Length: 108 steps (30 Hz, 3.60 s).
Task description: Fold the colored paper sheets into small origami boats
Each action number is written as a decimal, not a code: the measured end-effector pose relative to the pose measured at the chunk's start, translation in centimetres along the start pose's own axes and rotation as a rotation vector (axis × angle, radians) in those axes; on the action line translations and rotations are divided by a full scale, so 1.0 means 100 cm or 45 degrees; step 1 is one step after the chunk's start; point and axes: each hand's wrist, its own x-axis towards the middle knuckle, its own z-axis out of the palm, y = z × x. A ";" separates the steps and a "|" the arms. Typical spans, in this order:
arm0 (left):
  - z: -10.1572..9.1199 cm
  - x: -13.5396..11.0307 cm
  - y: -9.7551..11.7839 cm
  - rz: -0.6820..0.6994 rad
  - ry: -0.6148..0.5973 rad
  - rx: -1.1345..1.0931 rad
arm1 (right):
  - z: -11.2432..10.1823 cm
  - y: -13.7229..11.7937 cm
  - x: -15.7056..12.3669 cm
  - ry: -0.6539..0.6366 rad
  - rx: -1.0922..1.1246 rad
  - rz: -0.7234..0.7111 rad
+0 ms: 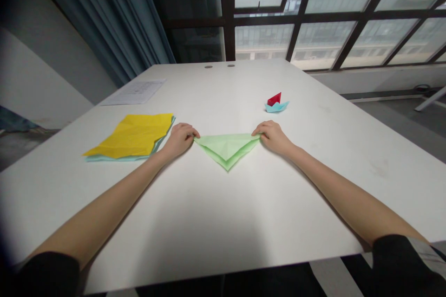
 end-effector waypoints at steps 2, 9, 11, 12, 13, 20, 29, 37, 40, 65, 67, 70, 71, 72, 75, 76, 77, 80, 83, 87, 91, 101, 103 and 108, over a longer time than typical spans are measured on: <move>0.000 -0.001 0.001 0.015 -0.002 0.014 | 0.001 0.002 -0.001 -0.056 -0.043 -0.066; -0.004 -0.004 0.019 0.103 -0.025 0.094 | -0.002 -0.008 0.000 -0.167 -0.275 -0.172; -0.004 -0.006 0.031 0.191 -0.078 0.090 | -0.004 -0.015 0.001 -0.186 -0.347 -0.232; -0.004 -0.007 0.037 0.237 -0.113 0.083 | -0.005 -0.018 0.002 -0.190 -0.374 -0.260; -0.004 -0.008 0.044 0.281 -0.144 0.073 | -0.005 -0.022 0.002 -0.190 -0.389 -0.283; 0.000 -0.014 0.075 0.365 -0.208 0.052 | 0.001 -0.051 0.006 -0.219 -0.204 -0.264; 0.010 -0.024 0.095 0.236 -0.244 0.127 | 0.019 -0.071 0.003 -0.361 -0.056 -0.135; 0.010 -0.023 0.095 0.122 -0.518 0.136 | 0.019 -0.069 0.002 -0.570 -0.135 -0.059; 0.009 -0.022 0.090 0.077 -0.548 0.135 | 0.018 -0.064 0.001 -0.577 -0.158 -0.054; -0.002 -0.015 0.046 0.043 -0.659 0.156 | -0.005 -0.034 -0.001 -0.353 -0.135 -0.179; -0.004 -0.015 0.047 0.043 -0.664 0.151 | -0.006 -0.034 0.000 -0.322 -0.098 -0.245; -0.004 -0.016 0.047 0.046 -0.674 0.140 | -0.008 -0.032 0.001 -0.298 -0.056 -0.289; -0.004 -0.016 0.046 0.047 -0.674 0.139 | -0.008 -0.032 0.001 -0.290 -0.048 -0.291; -0.004 -0.016 0.046 0.048 -0.672 0.140 | -0.008 -0.031 0.001 -0.282 -0.040 -0.294; -0.003 -0.016 0.045 0.056 -0.661 0.153 | -0.008 -0.030 0.002 -0.263 -0.009 -0.321; -0.003 -0.016 0.045 0.058 -0.659 0.157 | -0.008 -0.031 0.002 -0.256 0.002 -0.335; -0.003 -0.016 0.045 0.061 -0.660 0.159 | -0.008 -0.032 0.003 -0.247 0.012 -0.351; -0.005 -0.015 0.046 0.062 -0.672 0.156 | -0.009 -0.037 0.004 -0.224 0.033 -0.404; -0.007 -0.014 0.046 0.051 -0.671 0.124 | -0.008 -0.043 0.004 -0.199 0.052 -0.430; -0.005 -0.011 0.041 -0.018 -0.643 -0.014 | -0.008 -0.047 0.003 -0.083 0.046 -0.322; 0.000 -0.006 0.032 -0.116 -0.476 -0.187 | -0.009 -0.048 0.001 0.069 0.132 -0.058; 0.007 -0.003 0.031 -0.138 -0.163 -0.123 | -0.002 -0.033 0.006 0.380 0.410 0.489; 0.008 -0.005 0.033 -0.188 -0.164 -0.037 | -0.001 -0.027 0.007 0.413 0.383 0.553; 0.009 -0.005 0.034 -0.234 -0.202 0.059 | 0.000 -0.021 0.005 0.367 0.405 0.610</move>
